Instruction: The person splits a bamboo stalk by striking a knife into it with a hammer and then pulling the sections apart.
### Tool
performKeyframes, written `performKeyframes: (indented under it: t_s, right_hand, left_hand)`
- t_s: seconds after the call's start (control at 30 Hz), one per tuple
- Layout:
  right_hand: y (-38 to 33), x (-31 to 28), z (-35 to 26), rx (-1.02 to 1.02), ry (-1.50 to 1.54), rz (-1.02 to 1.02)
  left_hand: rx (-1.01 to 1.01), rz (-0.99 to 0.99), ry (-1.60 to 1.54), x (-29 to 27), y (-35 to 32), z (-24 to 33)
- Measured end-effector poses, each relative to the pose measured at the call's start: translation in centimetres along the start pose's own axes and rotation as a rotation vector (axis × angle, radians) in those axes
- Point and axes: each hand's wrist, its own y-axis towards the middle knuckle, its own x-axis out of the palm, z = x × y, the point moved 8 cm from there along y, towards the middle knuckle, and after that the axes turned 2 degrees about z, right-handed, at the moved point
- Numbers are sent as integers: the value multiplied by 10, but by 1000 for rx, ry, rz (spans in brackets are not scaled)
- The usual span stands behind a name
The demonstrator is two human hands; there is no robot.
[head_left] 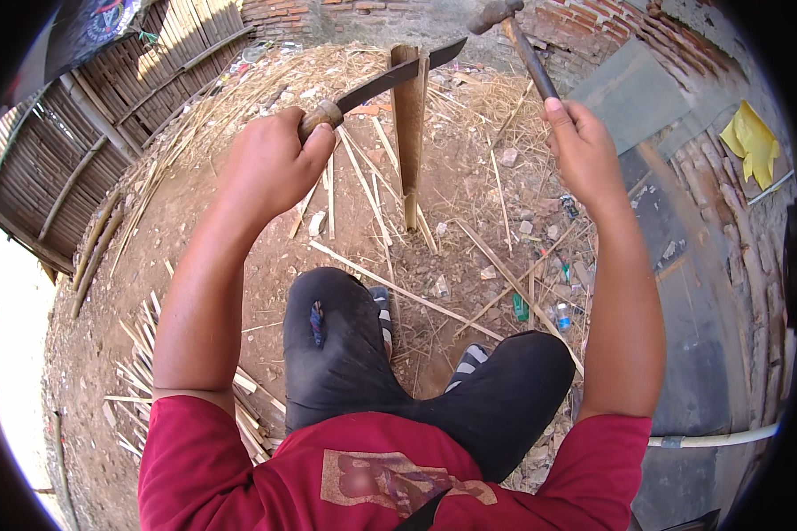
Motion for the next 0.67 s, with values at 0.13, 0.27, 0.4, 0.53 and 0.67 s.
performKeyframes:
  t_s: [0.13,0.27,0.4,0.53,0.67]
  right_hand:
    - [7,-26,-25,-123,91,119]
    - [1,-9,-27,-160,-155,70]
    - [5,-1,-10,-53,-301,-64]
    - [11,-24,-27,-66,-27,69]
    - [9,0,-11,-108,-159,18]
  left_hand:
    - [53,65,99,-5,7,11]
    - [71,4,179,-5,12,18]
    - [67,-43,187,-11,15,24]
    - [28,-64,185,-9,13,19]
    - [15,-60,183,-7,11,26]
